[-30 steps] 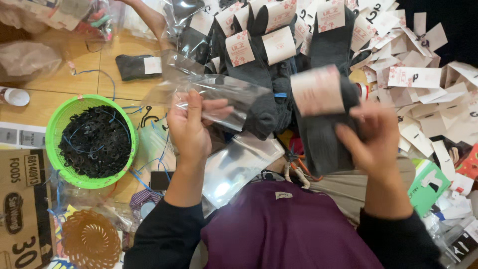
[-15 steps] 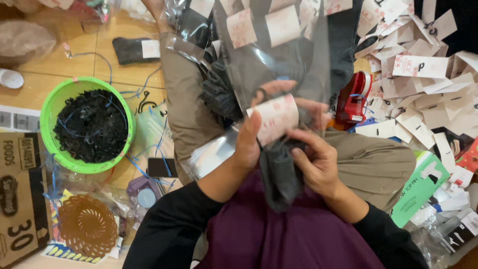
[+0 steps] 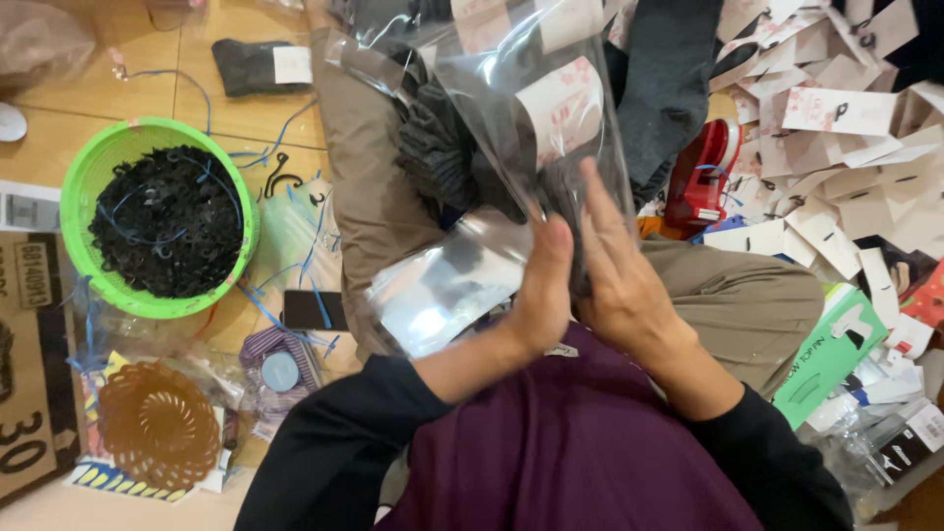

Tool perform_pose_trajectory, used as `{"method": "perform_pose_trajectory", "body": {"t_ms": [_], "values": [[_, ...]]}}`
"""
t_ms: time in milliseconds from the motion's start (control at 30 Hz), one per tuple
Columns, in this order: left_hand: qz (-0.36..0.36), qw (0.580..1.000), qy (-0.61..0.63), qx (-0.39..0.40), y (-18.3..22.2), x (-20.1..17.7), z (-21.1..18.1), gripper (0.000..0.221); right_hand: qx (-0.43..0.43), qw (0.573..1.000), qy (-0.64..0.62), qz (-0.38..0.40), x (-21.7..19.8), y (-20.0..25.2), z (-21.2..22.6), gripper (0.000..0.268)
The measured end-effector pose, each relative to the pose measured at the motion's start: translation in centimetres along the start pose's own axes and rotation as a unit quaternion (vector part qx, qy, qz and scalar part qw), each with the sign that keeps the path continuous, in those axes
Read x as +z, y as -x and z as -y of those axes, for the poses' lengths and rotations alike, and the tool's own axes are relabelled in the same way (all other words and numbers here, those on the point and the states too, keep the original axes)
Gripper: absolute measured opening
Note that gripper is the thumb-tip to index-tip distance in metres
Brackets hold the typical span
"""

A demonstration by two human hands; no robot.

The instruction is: The person places pairs of socks into individual plastic bags by hand.

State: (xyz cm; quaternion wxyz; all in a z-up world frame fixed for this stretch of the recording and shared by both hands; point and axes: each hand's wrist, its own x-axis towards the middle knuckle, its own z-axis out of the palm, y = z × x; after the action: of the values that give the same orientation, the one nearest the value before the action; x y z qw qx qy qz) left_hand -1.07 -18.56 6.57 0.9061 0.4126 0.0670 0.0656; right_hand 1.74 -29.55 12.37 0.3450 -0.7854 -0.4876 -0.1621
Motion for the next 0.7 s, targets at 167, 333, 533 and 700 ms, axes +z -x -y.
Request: {"method": "perform_pose_trajectory", "body": {"t_ms": [167, 333, 533, 700], "values": [[0.045, 0.998, 0.004, -0.035, 1.9, 0.7, -1.9, 0.056, 0.025, 0.994, 0.073, 0.08, 1.9, 0.9, 2.7, 0.055], [-0.018, 0.997, 0.047, -0.056, 0.5, 1.5, -3.9, 0.06, 0.121, 0.992, -0.024, 0.031, 1.4, -0.2, 1.5, 0.051], [-0.07, 0.957, 0.196, -0.203, -0.1, -2.4, -2.8, 0.062, 0.049, 0.998, -0.033, -0.022, 0.1, -0.4, 3.0, 0.045], [0.107, 0.931, 0.245, -0.248, 1.0, -0.6, -7.2, 0.066, -0.011, 0.995, -0.07, -0.069, -1.8, -1.6, 3.2, 0.021]]}}
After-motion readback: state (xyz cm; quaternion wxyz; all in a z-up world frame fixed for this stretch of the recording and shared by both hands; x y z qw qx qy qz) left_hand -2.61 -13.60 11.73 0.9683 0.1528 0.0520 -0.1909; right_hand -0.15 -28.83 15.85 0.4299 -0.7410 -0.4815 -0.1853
